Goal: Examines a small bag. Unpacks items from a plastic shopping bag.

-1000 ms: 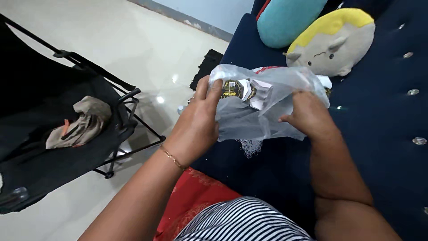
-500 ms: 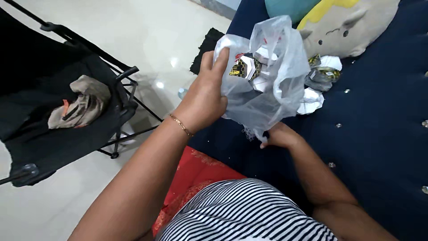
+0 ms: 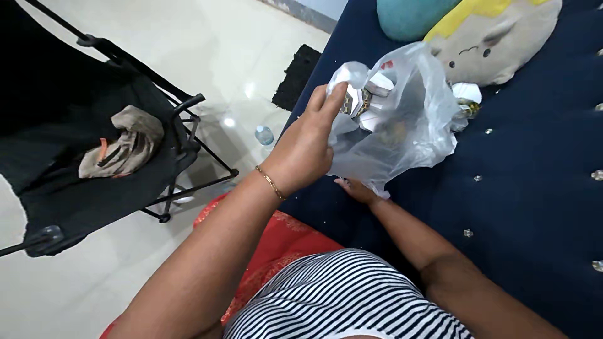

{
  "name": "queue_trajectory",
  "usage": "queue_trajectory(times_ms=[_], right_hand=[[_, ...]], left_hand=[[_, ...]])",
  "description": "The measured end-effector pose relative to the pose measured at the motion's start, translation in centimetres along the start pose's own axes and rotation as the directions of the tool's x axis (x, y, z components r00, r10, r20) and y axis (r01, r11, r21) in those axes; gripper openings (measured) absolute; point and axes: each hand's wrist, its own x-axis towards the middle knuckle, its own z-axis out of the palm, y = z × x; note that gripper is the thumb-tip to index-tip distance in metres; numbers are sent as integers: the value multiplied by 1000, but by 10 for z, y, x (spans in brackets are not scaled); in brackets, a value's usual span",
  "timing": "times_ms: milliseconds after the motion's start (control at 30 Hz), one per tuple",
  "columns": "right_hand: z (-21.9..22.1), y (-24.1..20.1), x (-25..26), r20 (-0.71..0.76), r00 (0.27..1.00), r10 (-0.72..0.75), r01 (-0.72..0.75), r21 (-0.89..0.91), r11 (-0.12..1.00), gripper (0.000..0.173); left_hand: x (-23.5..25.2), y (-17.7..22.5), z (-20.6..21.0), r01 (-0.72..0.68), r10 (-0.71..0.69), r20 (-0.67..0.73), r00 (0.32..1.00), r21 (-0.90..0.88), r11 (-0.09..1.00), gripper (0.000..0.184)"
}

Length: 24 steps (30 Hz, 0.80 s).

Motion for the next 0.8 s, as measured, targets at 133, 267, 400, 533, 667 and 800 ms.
queue_trajectory(times_ms=[133,267,400,533,667,800], right_hand=[[-3,-9,-1,-214,967,-136,96,-187,978,43],[-46,-50,-10,-244,963,113,-101,64,993,38],[-73,-71,-17,-63,853,518,-185,892,413,8],[-82,-52,-28,-84,857,509,-309,707,637,14],[-67,-20,-37,-247,898,365,-320,205,925,36],[-44,-7,-47,-160,950,267,-268,13,963,83]], left_hand=[[-6,-3,1,7,-7,1,1000,1,1000,104],[-6,-3,-3,6,-6,-8,1000,3,1000,107],[-4,-8,-6,13,-13,-29,999,-30,999,105],[-1,-8,-2,-8,6,-38,999,-40,999,106],[-2,-6,-2,-1,0,-32,999,-44,999,105],[-2,-7,0,0,-1,-29,1000,-39,999,106]])
